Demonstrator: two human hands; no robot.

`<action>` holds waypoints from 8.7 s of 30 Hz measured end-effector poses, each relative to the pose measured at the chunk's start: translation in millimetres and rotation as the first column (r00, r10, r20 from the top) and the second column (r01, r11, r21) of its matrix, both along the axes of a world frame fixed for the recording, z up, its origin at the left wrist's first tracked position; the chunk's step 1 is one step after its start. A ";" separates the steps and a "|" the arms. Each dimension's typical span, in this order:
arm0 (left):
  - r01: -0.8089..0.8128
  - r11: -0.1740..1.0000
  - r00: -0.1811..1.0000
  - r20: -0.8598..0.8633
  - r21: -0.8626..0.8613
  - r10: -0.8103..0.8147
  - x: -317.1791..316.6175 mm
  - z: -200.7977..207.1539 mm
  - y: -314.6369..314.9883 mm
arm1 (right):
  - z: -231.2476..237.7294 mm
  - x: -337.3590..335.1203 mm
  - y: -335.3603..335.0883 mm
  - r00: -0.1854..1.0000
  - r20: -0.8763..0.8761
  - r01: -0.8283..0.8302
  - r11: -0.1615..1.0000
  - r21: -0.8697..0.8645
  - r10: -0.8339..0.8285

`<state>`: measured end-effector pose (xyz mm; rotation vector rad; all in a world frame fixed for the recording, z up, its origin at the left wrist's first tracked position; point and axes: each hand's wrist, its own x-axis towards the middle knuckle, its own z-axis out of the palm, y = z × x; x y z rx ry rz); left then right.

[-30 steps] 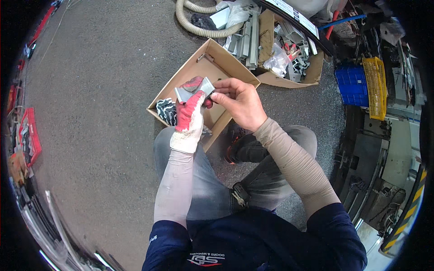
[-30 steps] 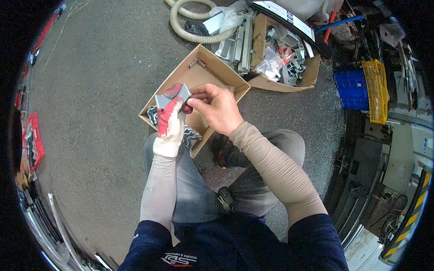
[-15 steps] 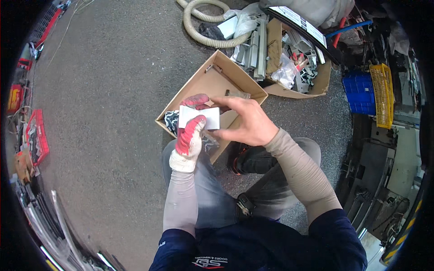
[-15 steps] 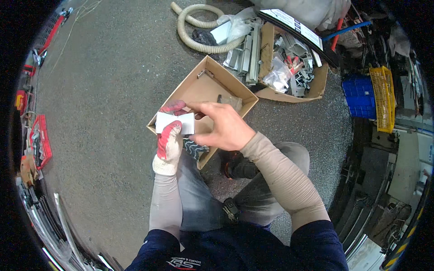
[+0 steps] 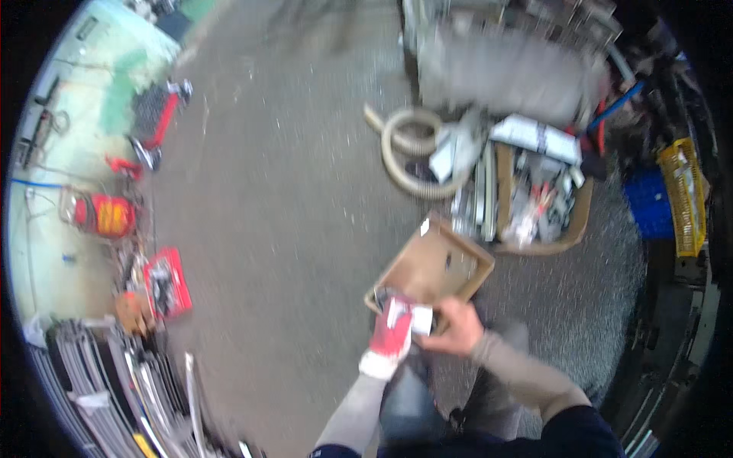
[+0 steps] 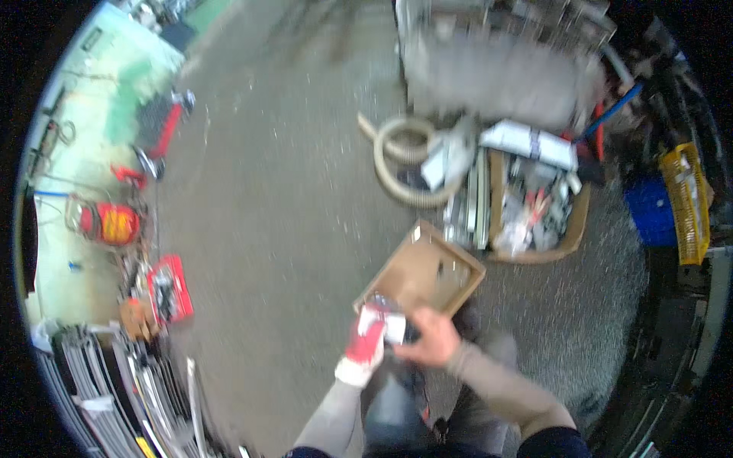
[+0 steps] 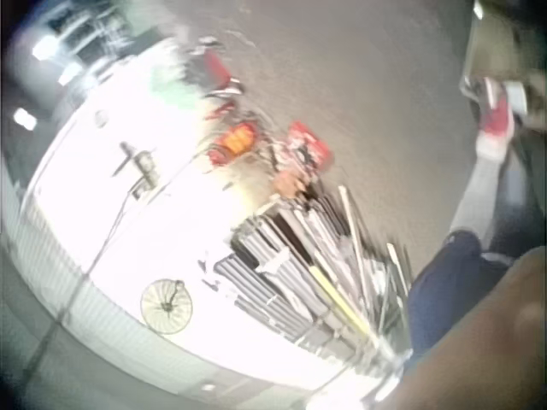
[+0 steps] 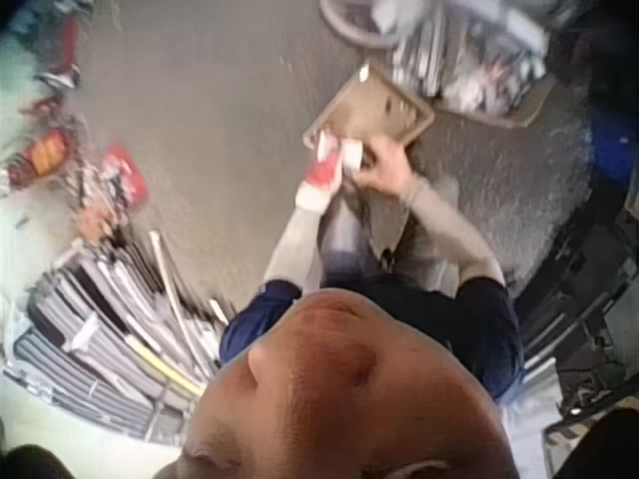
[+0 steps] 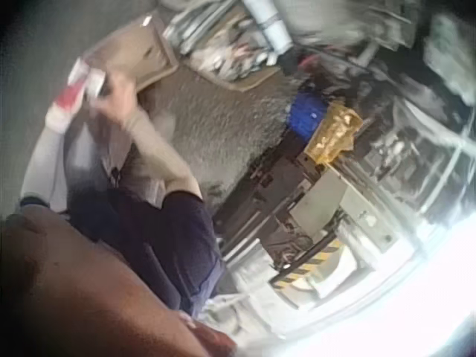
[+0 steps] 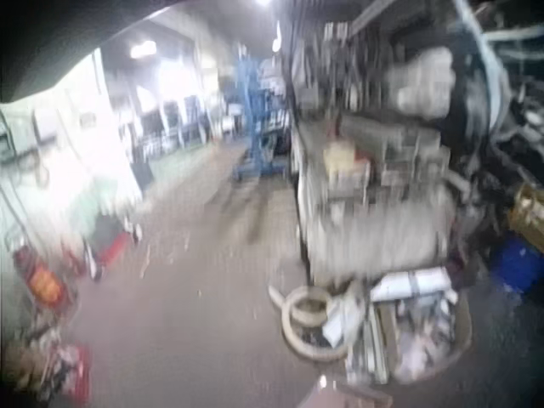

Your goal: The person sorts through a cardboard box of metal brackets and metal profiles by hand, picking them up and examining them.

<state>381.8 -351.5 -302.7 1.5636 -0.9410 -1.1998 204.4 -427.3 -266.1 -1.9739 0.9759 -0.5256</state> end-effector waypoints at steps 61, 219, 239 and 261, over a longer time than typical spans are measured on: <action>0.219 0.975 0.826 -0.524 -0.039 -0.207 1162.5 528.3 -1065.1 | 500.4 1110.3 -1026.8 0.994 0.100 0.044 0.996 0.084 -0.052; 0.777 0.618 0.592 -0.470 0.119 -0.654 1371.0 505.7 -2351.2 | 475.5 1437.6 -2107.6 0.166 0.159 0.958 0.121 -0.259 -0.973; 0.774 0.616 0.589 -0.526 0.148 -0.614 1370.3 501.2 -2351.5 | 475.0 1436.0 -2085.6 0.135 0.122 0.958 0.098 -0.268 -0.983; 0.788 0.597 0.577 -0.513 0.147 -0.636 1371.6 500.8 -2351.3 | 477.2 1440.5 -2094.4 0.091 0.149 0.986 0.069 -0.150 -0.985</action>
